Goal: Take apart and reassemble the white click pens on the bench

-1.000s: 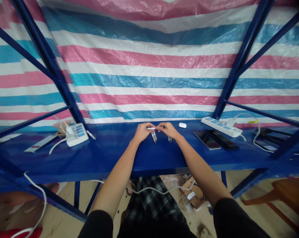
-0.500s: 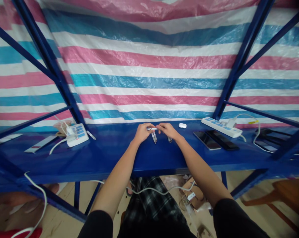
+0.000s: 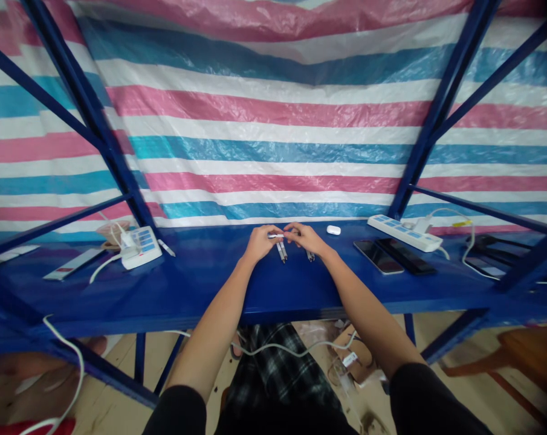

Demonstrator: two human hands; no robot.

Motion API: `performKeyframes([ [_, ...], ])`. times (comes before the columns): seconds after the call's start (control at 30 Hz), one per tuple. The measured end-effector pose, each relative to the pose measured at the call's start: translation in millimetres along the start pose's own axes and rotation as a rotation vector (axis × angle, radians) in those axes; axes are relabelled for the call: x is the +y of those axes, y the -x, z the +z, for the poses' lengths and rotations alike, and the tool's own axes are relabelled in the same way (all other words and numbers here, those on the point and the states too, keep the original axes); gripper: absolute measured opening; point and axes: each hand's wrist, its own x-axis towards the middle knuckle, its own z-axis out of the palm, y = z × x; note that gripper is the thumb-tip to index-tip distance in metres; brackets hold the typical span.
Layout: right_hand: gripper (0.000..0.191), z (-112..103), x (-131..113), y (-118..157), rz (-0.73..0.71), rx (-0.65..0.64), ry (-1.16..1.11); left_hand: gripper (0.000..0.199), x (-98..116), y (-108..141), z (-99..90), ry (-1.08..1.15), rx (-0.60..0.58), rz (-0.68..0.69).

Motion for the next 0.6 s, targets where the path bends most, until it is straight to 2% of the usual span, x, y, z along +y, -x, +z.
performKeyframes([
  [0.17,0.042,-1.1,-0.2,0.1,0.019,-0.012,0.054,0.014,0.0,-0.1,0.1,-0.009,-0.005,0.002],
  [0.3,0.035,-2.2,0.4,0.2,0.009,-0.010,0.050,0.014,-0.5,0.1,-0.2,0.010,-0.012,-0.002],
  [0.4,0.041,-3.2,-0.8,0.9,0.034,-0.036,0.073,0.014,-1.3,0.0,-0.3,0.006,-0.023,-0.008],
  [0.6,0.035,-4.0,0.6,0.1,0.037,-0.047,0.043,0.013,-2.8,-0.1,0.8,-0.005,-0.020,-0.015],
])
